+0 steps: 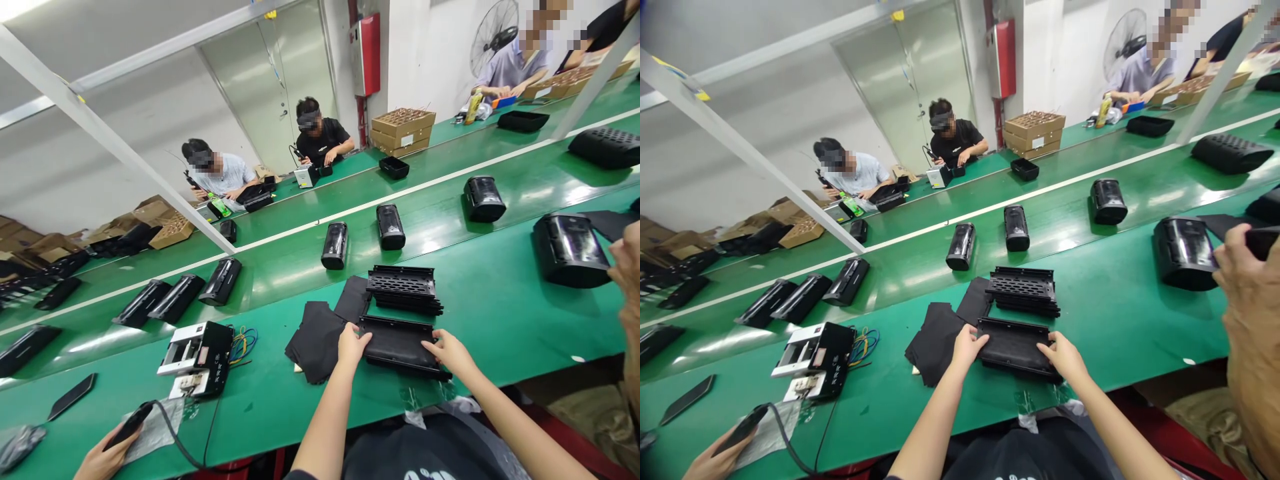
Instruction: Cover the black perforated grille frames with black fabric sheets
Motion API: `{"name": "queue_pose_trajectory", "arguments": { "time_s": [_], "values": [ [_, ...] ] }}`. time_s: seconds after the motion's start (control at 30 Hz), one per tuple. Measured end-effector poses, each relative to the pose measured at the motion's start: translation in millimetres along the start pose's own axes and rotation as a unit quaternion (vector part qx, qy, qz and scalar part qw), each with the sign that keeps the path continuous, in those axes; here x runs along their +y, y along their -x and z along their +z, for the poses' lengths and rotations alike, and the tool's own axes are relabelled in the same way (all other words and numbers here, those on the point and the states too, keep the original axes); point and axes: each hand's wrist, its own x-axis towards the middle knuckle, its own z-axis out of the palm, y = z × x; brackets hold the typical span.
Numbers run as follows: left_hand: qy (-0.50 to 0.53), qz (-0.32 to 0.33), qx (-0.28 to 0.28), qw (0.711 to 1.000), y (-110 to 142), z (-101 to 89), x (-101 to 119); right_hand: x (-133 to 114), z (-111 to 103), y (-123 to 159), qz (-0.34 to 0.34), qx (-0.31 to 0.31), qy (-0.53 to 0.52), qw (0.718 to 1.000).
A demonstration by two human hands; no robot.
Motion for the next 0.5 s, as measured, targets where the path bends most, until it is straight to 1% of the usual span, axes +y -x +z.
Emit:
{"name": "queue_pose_trajectory", "arguments": {
  "time_s": [0.13,0.23,0.4,0.5],
  "values": [
    [0.022,0.007,0.003,1.000,-3,6.9,-6,-5,-3,-4,0.010,0.018,0.043,0.999],
    [0.030,0.012,0.006,0.999,-4,6.4,-8,-10,-4,-4,0.021,0.025,0.054,0.998],
    [0.015,0.014,0.017,1.000,3,0.1,-4,-13,-2,4,0.018,0.022,0.026,0.999],
    [0.014,0.020,0.020,1.000,10,-2.2,2,-15,1,11,0.016,0.039,0.002,0.999]
  ]
}}
